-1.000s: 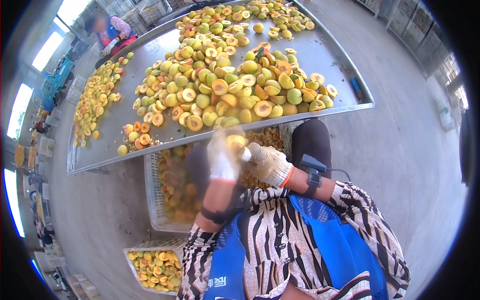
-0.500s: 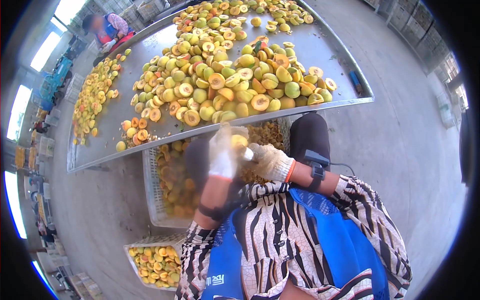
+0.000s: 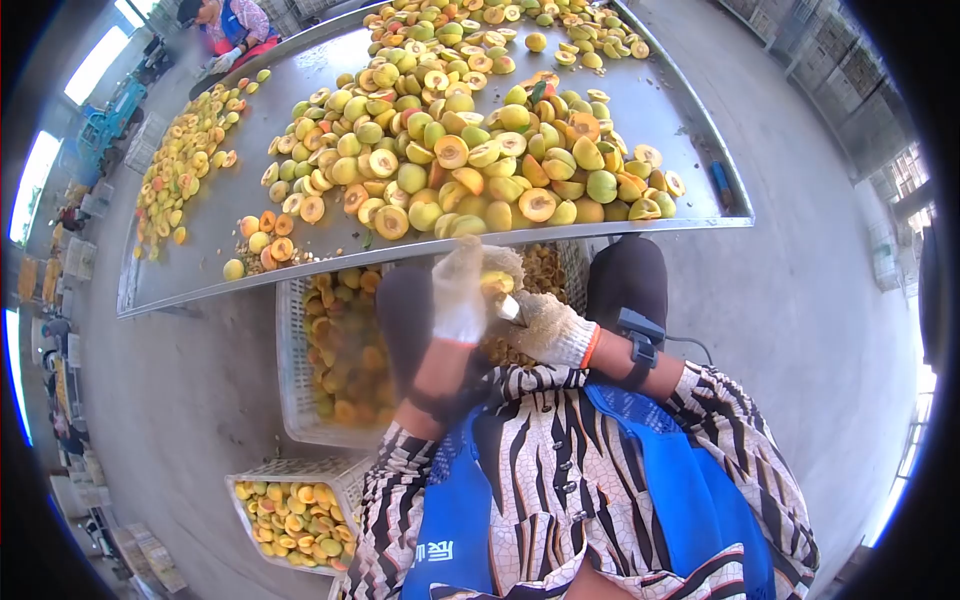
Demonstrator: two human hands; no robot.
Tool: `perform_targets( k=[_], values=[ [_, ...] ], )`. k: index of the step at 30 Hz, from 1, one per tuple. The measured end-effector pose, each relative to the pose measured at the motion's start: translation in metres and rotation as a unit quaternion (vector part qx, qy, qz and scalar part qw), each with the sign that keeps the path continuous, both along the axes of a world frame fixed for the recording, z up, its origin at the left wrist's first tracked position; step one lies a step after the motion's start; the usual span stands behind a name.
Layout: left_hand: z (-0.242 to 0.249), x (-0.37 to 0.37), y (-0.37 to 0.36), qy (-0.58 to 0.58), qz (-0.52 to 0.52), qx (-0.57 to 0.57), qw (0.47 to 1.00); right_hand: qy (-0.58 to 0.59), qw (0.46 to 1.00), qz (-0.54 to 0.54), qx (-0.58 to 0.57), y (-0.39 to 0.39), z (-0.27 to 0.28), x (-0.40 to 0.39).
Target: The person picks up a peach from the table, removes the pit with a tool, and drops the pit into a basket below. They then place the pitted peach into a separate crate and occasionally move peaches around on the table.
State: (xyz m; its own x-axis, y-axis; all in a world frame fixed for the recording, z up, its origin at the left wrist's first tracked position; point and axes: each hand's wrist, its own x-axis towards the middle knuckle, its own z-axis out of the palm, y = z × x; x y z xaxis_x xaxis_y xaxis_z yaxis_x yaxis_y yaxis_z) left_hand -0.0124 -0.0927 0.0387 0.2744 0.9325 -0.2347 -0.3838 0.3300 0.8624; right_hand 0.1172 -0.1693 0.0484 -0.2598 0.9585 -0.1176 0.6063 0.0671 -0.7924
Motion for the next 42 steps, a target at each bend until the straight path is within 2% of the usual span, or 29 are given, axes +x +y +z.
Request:
perform_targets(
  k=[1,2,5,8,9,10,12,14,15,17,18,19,21,22,23,24,26,27,29,31,32,33,34,35,36,37,39,41,42],
  values=[
    [-0.001,-0.002,0.002,-0.002,-0.005,0.005,1.0,0.037,0.999,0.004,0.001,0.002,0.011,-0.005],
    [-0.002,-0.005,0.003,-0.004,-0.009,0.009,1.0,0.185,0.943,-0.045,-0.273,0.0,0.031,-0.005],
    [-0.001,-0.018,0.006,-0.006,-0.041,0.054,0.998,0.195,0.938,-0.058,-0.28,0.003,0.023,-0.014],
    [0.0,-0.027,0.007,-0.017,-0.083,0.081,0.993,0.089,0.94,-0.018,-0.33,0.014,0.033,-0.016],
    [-0.001,-0.029,0.008,-0.024,-0.098,0.083,0.991,0.164,0.916,-0.008,-0.366,0.014,0.024,-0.013],
    [-0.002,-0.035,0.012,-0.045,-0.143,0.058,0.987,0.239,0.885,0.0,-0.4,0.012,0.011,-0.006],
    [0.004,-0.036,0.016,-0.044,-0.156,0.112,0.98,0.38,0.791,-0.033,-0.479,0.009,0.009,-0.005],
    [-0.021,-0.033,0.022,0.018,-0.133,0.165,0.977,0.453,0.701,-0.023,-0.55,0.014,0.003,0.001],
    [-0.068,-0.028,0.026,0.082,-0.106,0.189,0.973,0.489,0.669,-0.026,-0.559,0.013,0.001,0.001],
    [-0.076,-0.025,0.031,0.083,-0.121,0.153,0.977,0.555,0.598,-0.03,-0.577,0.013,-0.002,0.0],
    [-0.043,-0.026,0.033,0.021,-0.162,0.095,0.982,0.612,0.531,-0.007,-0.586,0.013,-0.019,0.005],
    [-0.033,-0.025,0.035,-0.048,-0.197,0.043,0.978,0.665,0.459,0.018,-0.589,0.01,-0.035,0.01],
    [-0.023,-0.02,0.038,-0.18,-0.248,-0.062,0.95,0.698,0.425,-0.098,-0.568,-0.007,-0.071,0.018],
    [-0.021,-0.016,0.04,-0.248,-0.265,-0.108,0.925,0.705,0.453,-0.114,-0.534,-0.01,-0.072,0.016],
    [-0.019,-0.012,0.041,-0.184,-0.252,-0.087,0.946,0.709,0.481,-0.131,-0.499,-0.013,-0.074,0.014],
    [-0.013,-0.005,0.043,-0.116,-0.233,-0.07,0.963,0.703,0.546,-0.106,-0.442,-0.011,-0.058,0.012],
    [-0.021,-0.001,0.046,-0.038,-0.177,0.017,0.983,0.652,0.643,-0.136,-0.378,-0.007,-0.034,0.004],
    [-0.02,-0.007,0.049,-0.015,-0.145,0.017,0.989,0.595,0.684,-0.194,-0.374,-0.003,-0.026,0.002],
    [-0.019,-0.026,0.056,0.028,-0.083,0.017,0.996,0.422,0.833,-0.135,-0.332,0.014,-0.002,0.002],
    [-0.013,-0.061,0.063,-0.01,-0.015,0.051,0.999,0.234,0.929,-0.155,-0.242,0.023,-0.006,-0.004],
    [-0.021,-0.083,0.071,0.061,0.036,0.134,0.989,0.196,0.94,-0.175,-0.216,0.026,-0.008,-0.006],
    [-0.005,-0.105,0.073,0.151,0.095,0.141,0.974,0.156,0.949,-0.196,-0.191,0.029,-0.011,-0.008],
    [-0.009,-0.124,0.079,0.214,0.166,0.178,0.946,0.172,0.941,-0.209,-0.205,0.031,-0.009,-0.008],
    [-0.023,-0.152,0.09,0.355,0.204,0.315,0.856,0.187,0.931,-0.222,-0.22,0.034,-0.008,-0.007],
    [-0.007,-0.168,0.093,0.515,0.21,0.361,0.748,0.17,0.941,-0.218,-0.197,0.035,-0.01,-0.007],
    [-0.011,-0.177,0.1,0.565,0.237,0.342,0.713,0.154,0.949,-0.215,-0.173,0.036,-0.018,-0.008],
    [-0.035,-0.185,0.13,0.507,0.21,0.284,0.786,0.122,0.963,-0.206,-0.122,0.039,-0.028,-0.009],
    [-0.055,-0.17,0.162,0.432,0.129,0.171,0.876,0.082,0.951,-0.189,-0.23,0.038,-0.005,-0.013],
    [-0.054,-0.157,0.176,0.419,0.068,0.112,0.898,0.105,0.949,-0.189,-0.228,0.034,-0.011,-0.01]
  ],
)
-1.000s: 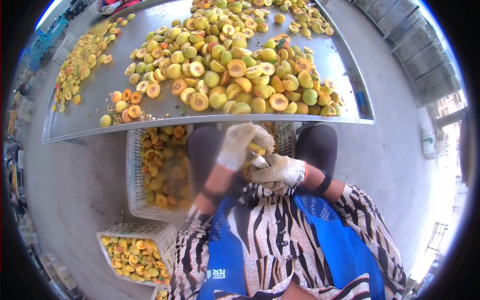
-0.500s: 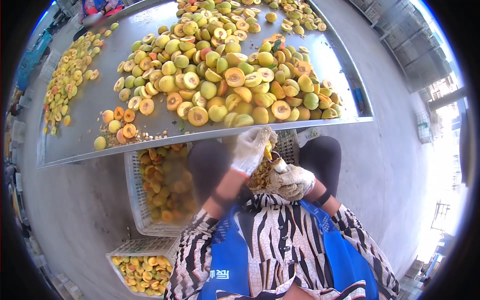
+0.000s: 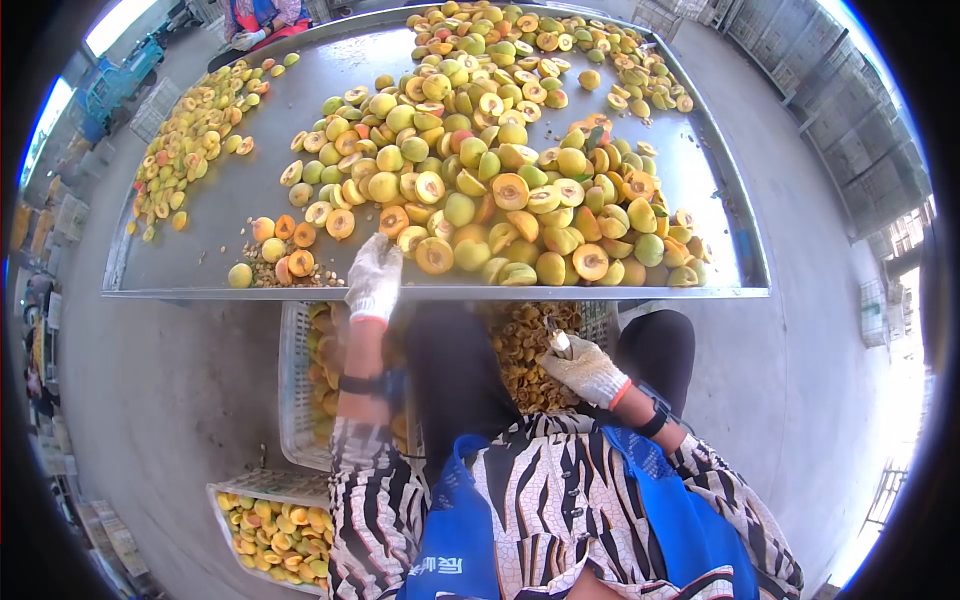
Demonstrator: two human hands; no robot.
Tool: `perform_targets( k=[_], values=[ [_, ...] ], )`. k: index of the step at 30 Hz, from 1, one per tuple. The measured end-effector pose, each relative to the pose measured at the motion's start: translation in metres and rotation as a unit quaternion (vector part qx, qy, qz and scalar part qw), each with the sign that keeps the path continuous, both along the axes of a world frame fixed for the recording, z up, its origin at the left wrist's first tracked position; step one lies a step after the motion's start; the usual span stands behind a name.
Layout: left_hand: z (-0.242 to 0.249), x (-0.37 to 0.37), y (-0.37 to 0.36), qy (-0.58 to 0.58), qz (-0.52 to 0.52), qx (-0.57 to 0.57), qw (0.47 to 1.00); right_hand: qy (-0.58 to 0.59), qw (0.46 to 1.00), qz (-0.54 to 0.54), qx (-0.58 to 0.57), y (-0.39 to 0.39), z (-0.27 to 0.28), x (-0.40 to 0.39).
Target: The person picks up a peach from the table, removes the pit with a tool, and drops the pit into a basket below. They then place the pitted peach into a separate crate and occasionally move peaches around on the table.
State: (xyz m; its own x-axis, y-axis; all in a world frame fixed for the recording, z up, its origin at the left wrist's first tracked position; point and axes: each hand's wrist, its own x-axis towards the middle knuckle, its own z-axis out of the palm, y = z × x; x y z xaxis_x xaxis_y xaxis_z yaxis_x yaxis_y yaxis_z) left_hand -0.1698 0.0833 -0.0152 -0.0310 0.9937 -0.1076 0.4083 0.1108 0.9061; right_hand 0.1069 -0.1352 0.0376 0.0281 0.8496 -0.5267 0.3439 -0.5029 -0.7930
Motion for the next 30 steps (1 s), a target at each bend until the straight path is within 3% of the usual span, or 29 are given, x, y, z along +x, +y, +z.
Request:
perform_targets(
  k=[3,6,9,10,11,12,14,16,18,21,22,24,27,30],
  values=[
    [0.001,0.033,0.024,0.258,-0.029,-0.009,0.966,0.025,0.999,-0.026,0.008,-0.009,0.008,0.005],
    [-0.004,0.033,0.042,0.23,-0.043,-0.02,0.972,0.029,0.996,-0.067,0.043,-0.02,0.008,0.011],
    [-0.035,0.016,0.049,0.123,0.033,-0.003,0.992,0.019,0.994,-0.088,0.059,-0.025,0.015,0.014],
    [-0.035,0.014,0.042,0.055,0.055,0.055,0.995,0.014,0.994,-0.091,0.058,-0.026,0.019,0.015],
    [-0.036,0.01,0.033,-0.087,0.085,0.025,0.992,0.009,0.994,-0.088,0.058,-0.026,0.016,0.016],
    [-0.019,0.011,0.017,-0.227,0.115,-0.005,0.967,0.006,0.995,-0.084,0.057,-0.026,0.012,0.019],
    [0.013,0.017,-0.018,-0.489,0.133,-0.088,0.858,-0.032,0.993,-0.066,0.092,-0.024,0.017,0.016],
    [-0.004,0.021,-0.036,-0.479,-0.007,0.016,0.878,0.0,0.99,-0.049,0.131,-0.021,-0.002,0.012],
    [0.017,0.05,-0.068,-0.531,-0.026,-0.034,0.846,0.0,0.987,-0.029,0.157,-0.018,0.001,0.006],
    [0.073,0.093,-0.108,-0.68,0.036,-0.192,0.707,-0.066,0.97,0.021,0.233,-0.01,0.029,-0.007],
    [0.063,0.101,-0.115,-0.617,-0.012,-0.136,0.775,-0.103,0.964,0.046,0.24,-0.008,0.035,-0.008],
    [0.051,0.114,-0.127,-0.556,-0.082,-0.081,0.823,-0.145,0.965,0.061,0.208,-0.004,0.057,-0.014],
    [0.056,0.131,-0.142,-0.568,-0.116,-0.087,0.81,-0.172,0.959,0.072,0.213,-0.004,0.062,-0.012],
    [0.058,0.139,-0.153,-0.531,-0.103,-0.055,0.839,-0.184,0.945,0.084,0.257,-0.009,0.058,-0.008]
  ],
)
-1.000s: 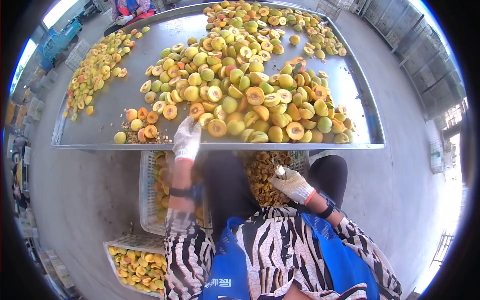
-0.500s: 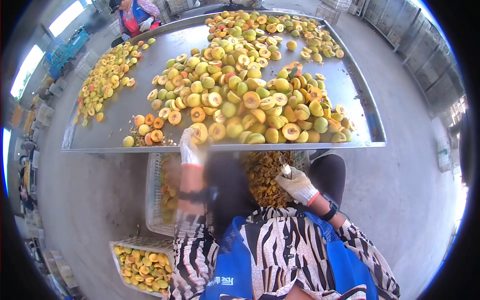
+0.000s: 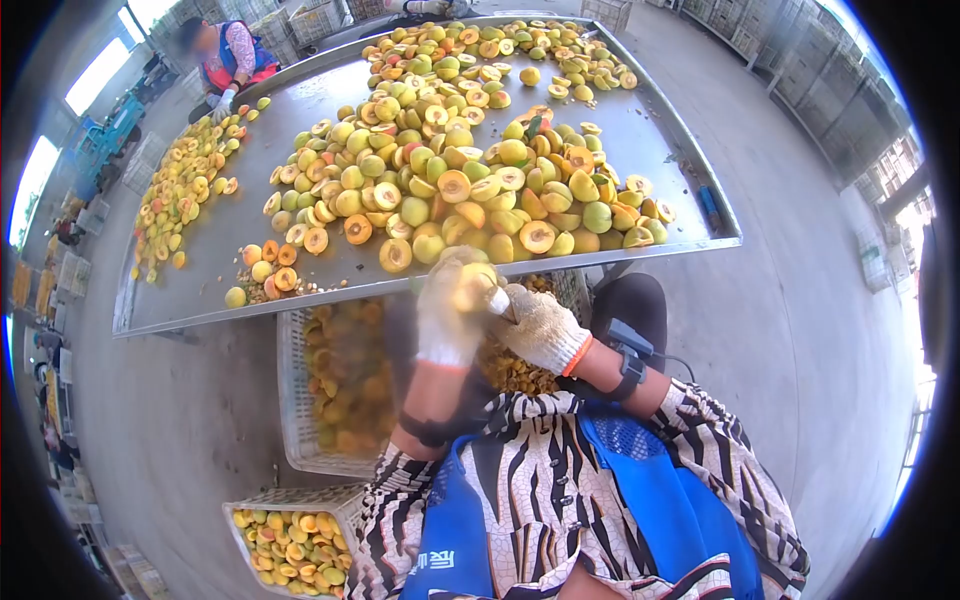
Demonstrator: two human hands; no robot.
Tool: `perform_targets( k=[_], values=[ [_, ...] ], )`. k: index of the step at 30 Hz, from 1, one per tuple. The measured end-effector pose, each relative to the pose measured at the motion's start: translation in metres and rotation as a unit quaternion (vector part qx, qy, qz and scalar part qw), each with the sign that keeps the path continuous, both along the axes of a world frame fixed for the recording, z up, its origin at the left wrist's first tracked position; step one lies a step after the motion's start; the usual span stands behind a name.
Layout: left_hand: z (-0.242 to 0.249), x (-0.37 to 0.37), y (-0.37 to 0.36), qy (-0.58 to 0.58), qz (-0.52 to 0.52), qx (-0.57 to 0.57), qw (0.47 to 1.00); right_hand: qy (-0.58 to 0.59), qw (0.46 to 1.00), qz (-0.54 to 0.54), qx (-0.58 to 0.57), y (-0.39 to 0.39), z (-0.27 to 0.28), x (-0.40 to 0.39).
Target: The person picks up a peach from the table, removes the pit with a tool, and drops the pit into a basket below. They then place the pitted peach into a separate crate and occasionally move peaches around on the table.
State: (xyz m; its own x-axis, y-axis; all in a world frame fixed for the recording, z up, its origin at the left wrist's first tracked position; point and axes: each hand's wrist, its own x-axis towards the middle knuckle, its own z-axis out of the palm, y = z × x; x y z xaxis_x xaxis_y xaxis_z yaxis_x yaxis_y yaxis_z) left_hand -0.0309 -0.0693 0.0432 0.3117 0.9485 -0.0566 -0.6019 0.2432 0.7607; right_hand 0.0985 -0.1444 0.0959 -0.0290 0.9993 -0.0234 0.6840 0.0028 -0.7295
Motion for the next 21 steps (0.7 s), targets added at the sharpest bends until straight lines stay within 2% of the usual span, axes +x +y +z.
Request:
perform_targets(
  k=[4,6,9,12,15,18,21],
  values=[
    [-0.005,0.012,-0.007,0.099,0.064,0.08,0.99,0.013,1.0,-0.011,-0.005,-0.008,-0.005,-0.001],
    [-0.001,0.016,-0.011,0.111,0.073,0.064,0.989,0.029,0.998,-0.033,-0.039,-0.011,-0.004,-0.002],
    [-0.001,0.02,-0.014,0.11,0.093,0.024,0.989,0.031,0.999,-0.001,-0.023,-0.014,-0.017,0.001],
    [-0.002,0.025,-0.017,0.124,0.115,0.0,0.986,-0.004,0.998,0.024,-0.063,-0.019,-0.011,0.005],
    [0.014,0.032,-0.025,0.099,0.109,-0.062,0.987,0.059,0.998,0.008,-0.007,-0.02,-0.031,0.004],
    [-0.003,0.022,-0.021,0.162,0.073,-0.006,0.984,-0.023,0.995,0.014,-0.1,-0.022,-0.005,0.011],
    [-0.011,0.022,-0.015,0.105,0.093,-0.021,0.99,-0.004,0.999,0.024,-0.04,-0.02,-0.004,0.013]
  ],
)
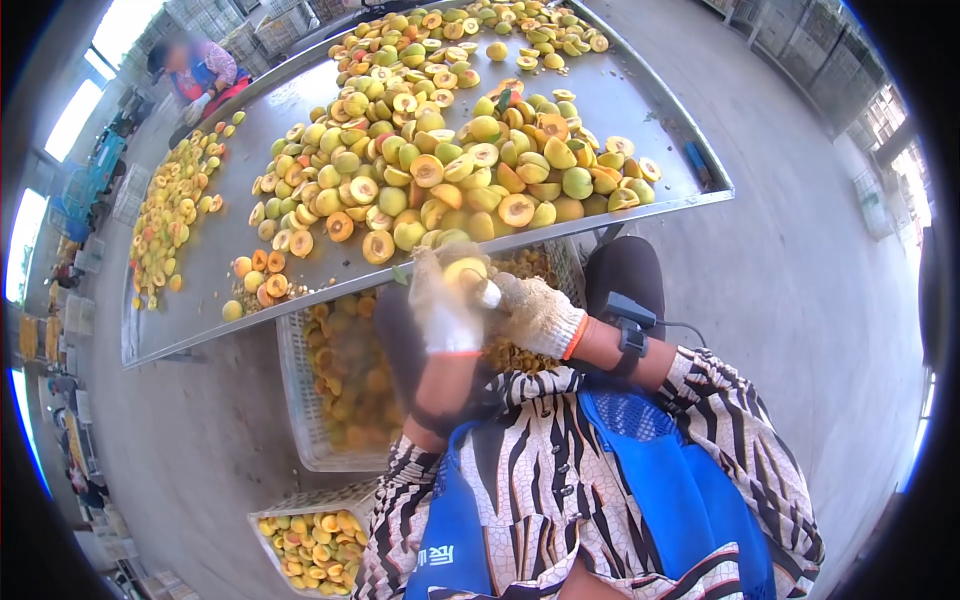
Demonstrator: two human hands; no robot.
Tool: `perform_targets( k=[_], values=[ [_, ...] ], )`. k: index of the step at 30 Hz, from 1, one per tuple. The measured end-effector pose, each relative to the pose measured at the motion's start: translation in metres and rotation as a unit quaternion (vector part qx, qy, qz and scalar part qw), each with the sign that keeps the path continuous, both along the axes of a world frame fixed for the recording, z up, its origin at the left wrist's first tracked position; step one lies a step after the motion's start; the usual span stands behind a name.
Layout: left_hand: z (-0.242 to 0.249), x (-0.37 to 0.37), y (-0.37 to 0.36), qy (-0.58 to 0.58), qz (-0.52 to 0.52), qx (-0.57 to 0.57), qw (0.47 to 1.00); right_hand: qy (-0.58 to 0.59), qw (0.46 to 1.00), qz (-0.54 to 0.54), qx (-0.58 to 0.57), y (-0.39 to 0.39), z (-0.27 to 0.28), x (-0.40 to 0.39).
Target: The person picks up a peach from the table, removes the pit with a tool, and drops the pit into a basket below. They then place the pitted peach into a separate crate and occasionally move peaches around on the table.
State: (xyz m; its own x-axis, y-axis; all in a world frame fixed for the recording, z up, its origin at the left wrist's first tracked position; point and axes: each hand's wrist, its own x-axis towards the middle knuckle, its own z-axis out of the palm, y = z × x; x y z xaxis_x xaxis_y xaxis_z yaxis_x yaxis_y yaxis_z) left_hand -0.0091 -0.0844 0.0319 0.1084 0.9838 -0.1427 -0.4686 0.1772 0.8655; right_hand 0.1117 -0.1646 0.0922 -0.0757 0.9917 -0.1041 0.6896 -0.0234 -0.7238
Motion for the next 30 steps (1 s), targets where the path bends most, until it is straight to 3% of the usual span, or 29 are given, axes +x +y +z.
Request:
perform_targets(
  k=[3,6,9,14,15,18,24,30],
  values=[
    [0.004,0.002,-0.002,0.032,0.016,0.035,0.999,0.058,0.995,-0.054,0.064,0.002,-0.022,-0.007],
    [0.012,0.002,-0.004,0.04,0.015,0.027,0.999,0.03,0.999,-0.027,-0.023,0.005,-0.013,-0.004],
    [0.018,0.004,-0.005,0.005,0.009,-0.021,1.0,-0.056,0.997,0.042,0.03,0.002,-0.022,0.003],
    [-0.005,0.001,-0.002,0.041,0.022,0.007,0.999,-0.004,0.999,0.011,-0.051,0.0,-0.016,0.001],
    [0.011,0.005,-0.009,0.027,0.024,-0.016,0.999,0.009,0.997,-0.003,-0.071,0.0,-0.021,0.001],
    [0.018,0.008,-0.016,0.008,0.02,-0.051,0.998,-0.106,0.993,0.051,-0.025,-0.002,-0.028,0.007],
    [0.011,0.012,-0.017,0.043,0.024,-0.051,0.998,0.032,0.998,-0.044,-0.021,-0.005,-0.059,-0.004],
    [0.023,0.008,-0.015,-0.011,0.004,-0.049,0.999,0.027,0.998,-0.063,0.015,0.0,-0.07,-0.004]
  ],
)
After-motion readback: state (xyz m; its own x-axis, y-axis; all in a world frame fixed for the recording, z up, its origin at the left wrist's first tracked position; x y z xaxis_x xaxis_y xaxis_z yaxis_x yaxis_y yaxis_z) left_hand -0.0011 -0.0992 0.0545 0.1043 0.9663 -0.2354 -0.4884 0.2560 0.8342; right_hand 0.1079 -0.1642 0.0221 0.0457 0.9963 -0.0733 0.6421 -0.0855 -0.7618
